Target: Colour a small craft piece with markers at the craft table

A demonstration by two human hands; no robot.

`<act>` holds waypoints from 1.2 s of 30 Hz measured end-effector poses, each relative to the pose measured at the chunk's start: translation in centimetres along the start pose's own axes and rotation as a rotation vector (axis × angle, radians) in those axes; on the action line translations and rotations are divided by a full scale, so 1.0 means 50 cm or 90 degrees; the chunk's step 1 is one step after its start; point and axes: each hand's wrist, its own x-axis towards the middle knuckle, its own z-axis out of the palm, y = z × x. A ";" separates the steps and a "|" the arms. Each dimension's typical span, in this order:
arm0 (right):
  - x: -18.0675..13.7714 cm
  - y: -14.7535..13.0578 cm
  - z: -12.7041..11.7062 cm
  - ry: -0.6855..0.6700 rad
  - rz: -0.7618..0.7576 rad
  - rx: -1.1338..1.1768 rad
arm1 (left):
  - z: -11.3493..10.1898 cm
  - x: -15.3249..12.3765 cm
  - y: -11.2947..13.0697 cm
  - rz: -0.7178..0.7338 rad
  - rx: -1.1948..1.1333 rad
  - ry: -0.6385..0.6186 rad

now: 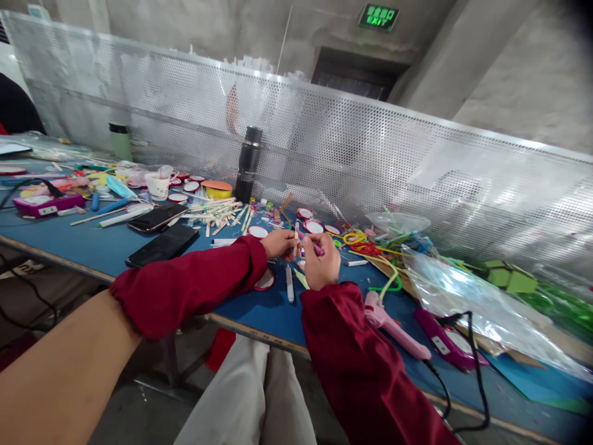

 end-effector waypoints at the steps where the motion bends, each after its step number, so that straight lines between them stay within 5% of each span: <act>1: 0.000 -0.001 0.000 0.003 -0.003 -0.004 | 0.000 0.000 0.000 0.000 -0.001 0.000; 36: -0.001 -0.001 -0.001 0.023 -0.015 -0.022 | 0.001 -0.001 0.001 -0.007 -0.010 0.006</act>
